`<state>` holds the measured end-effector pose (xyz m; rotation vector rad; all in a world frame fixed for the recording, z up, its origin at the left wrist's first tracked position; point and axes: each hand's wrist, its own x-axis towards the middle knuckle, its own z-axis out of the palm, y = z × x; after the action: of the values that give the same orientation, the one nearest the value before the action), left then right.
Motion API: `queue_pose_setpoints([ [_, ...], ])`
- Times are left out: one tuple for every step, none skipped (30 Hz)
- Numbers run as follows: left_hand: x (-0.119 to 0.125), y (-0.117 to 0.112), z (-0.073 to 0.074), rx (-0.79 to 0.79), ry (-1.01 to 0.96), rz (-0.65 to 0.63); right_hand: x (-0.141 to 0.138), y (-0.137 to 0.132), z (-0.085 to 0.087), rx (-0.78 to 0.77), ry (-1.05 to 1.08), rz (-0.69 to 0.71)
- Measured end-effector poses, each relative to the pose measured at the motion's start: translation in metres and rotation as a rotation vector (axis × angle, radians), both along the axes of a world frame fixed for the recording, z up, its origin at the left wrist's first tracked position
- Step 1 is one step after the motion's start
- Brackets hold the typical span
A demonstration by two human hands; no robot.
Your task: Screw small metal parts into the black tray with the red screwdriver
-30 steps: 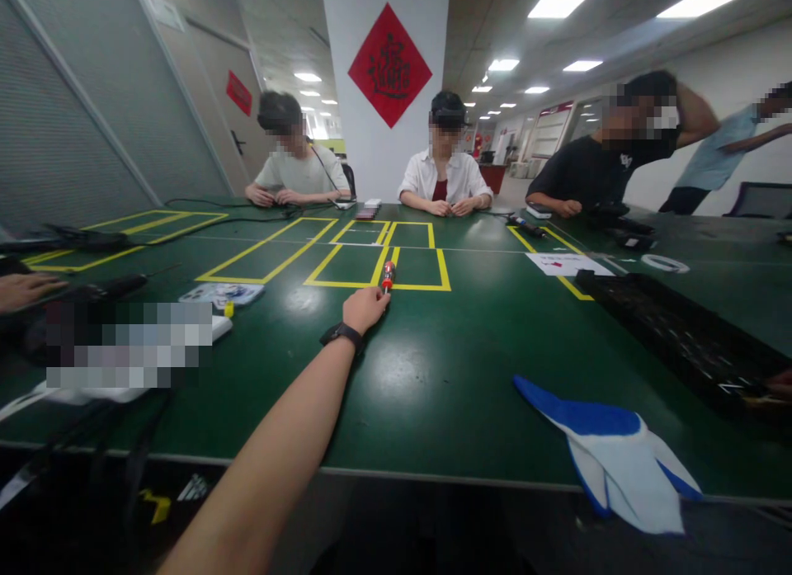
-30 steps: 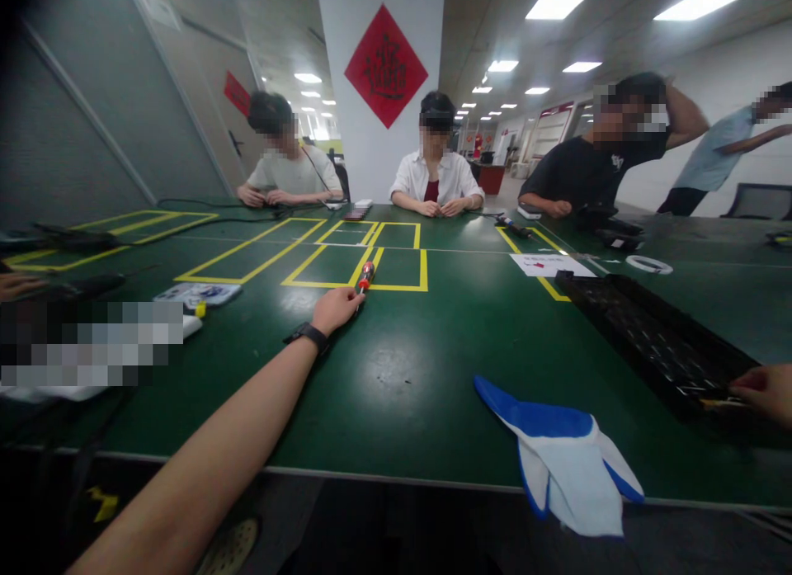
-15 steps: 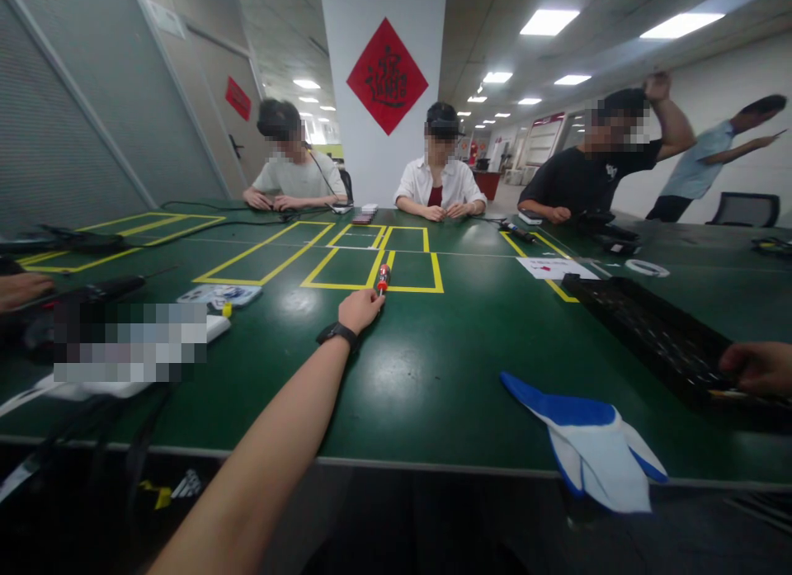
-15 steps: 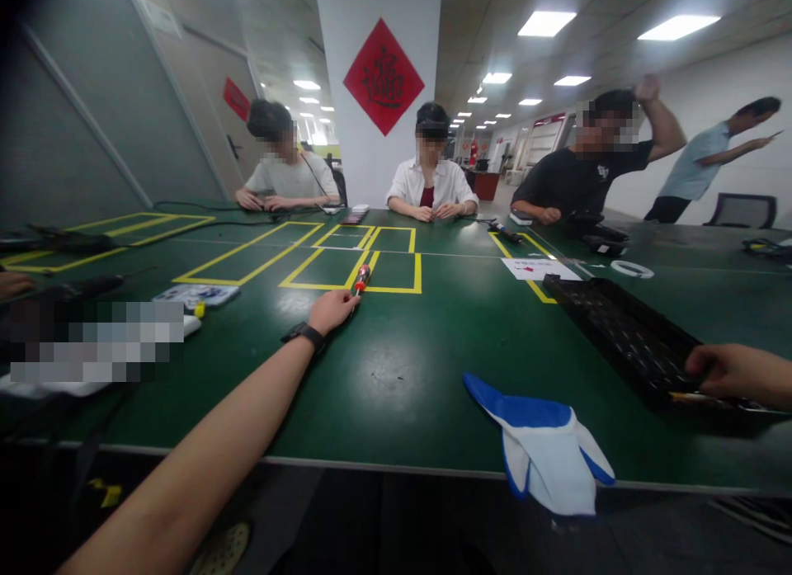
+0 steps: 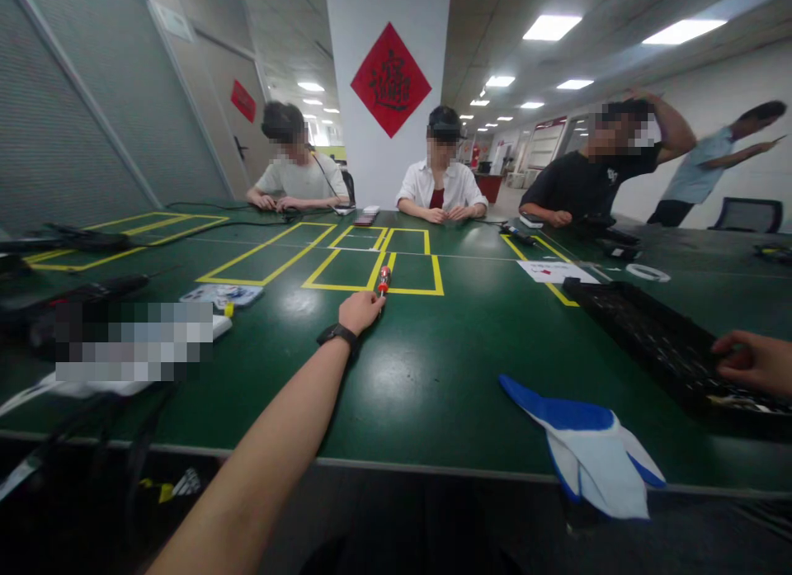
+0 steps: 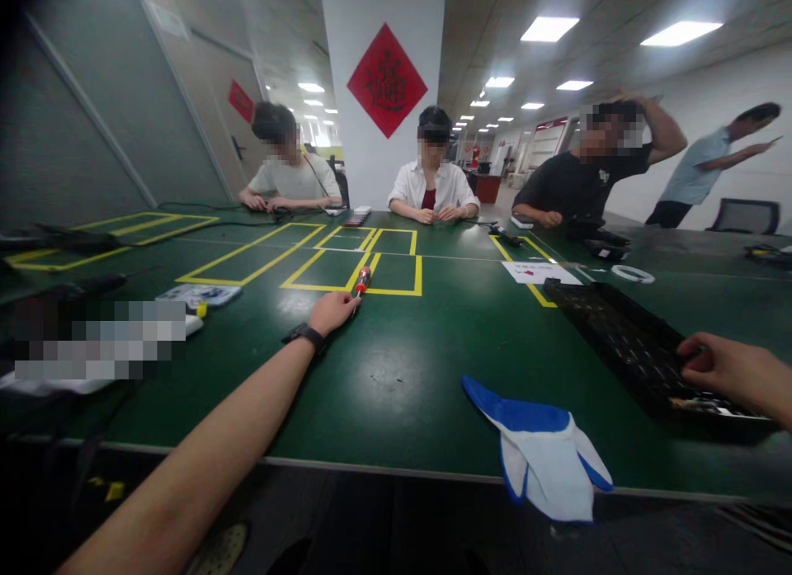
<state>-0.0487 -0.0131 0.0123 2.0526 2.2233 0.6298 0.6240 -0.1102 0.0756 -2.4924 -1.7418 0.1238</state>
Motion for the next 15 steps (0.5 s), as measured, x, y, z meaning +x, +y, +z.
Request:
queue_pose_setpoints([
  [0.000, -0.001, 0.000, -0.001, -0.002, 0.002, -0.003, 0.003, -0.003, 0.009, 0.008, 0.018],
  [0.000, -0.001, 0.000, -0.001, -0.003, 0.002, -0.005, 0.006, -0.006, 0.013, 0.023, 0.038],
  [0.000, -0.002, 0.001, -0.001, -0.005, 0.002, -0.007, 0.008, -0.010, 0.017, 0.041, 0.054],
  [0.000, -0.002, 0.001, 0.002, -0.006, 0.001, -0.010, 0.008, -0.014, 0.022, 0.060, 0.061],
  [0.000, -0.002, 0.001, 0.004, -0.006, 0.001, -0.011, 0.008, -0.018, 0.036, 0.075, 0.068],
  [0.000, -0.001, 0.001, 0.005, -0.006, 0.002, -0.013, 0.005, -0.022, 0.062, 0.086, 0.084],
  [0.000, -0.001, 0.000, 0.004, -0.005, 0.004, -0.015, 0.001, -0.025, 0.093, 0.088, 0.105],
  [-0.001, 0.000, 0.000, 0.002, -0.005, 0.004, -0.016, -0.005, -0.027, 0.117, 0.083, 0.124],
  [-0.001, 0.001, -0.001, -0.001, -0.004, 0.003, -0.016, -0.012, -0.028, 0.127, 0.074, 0.134],
  [-0.001, 0.001, -0.001, 0.000, -0.003, 0.001, -0.016, -0.020, -0.028, 0.115, 0.069, 0.137],
  [-0.001, 0.002, -0.002, 0.000, -0.003, 0.001, -0.016, -0.028, -0.028, 0.085, 0.072, 0.135],
  [-0.001, 0.003, -0.002, 0.000, -0.003, -0.001, -0.015, -0.035, -0.026, 0.048, 0.084, 0.135],
  [-0.002, 0.003, -0.003, -0.001, -0.003, 0.000, -0.015, -0.041, -0.024, 0.012, 0.104, 0.142],
  [-0.002, 0.004, -0.003, -0.003, -0.003, 0.002, -0.015, -0.046, -0.021, -0.017, 0.125, 0.156],
  [-0.002, 0.004, -0.003, -0.006, -0.003, 0.005, -0.014, -0.050, -0.018, -0.035, 0.142, 0.174],
])
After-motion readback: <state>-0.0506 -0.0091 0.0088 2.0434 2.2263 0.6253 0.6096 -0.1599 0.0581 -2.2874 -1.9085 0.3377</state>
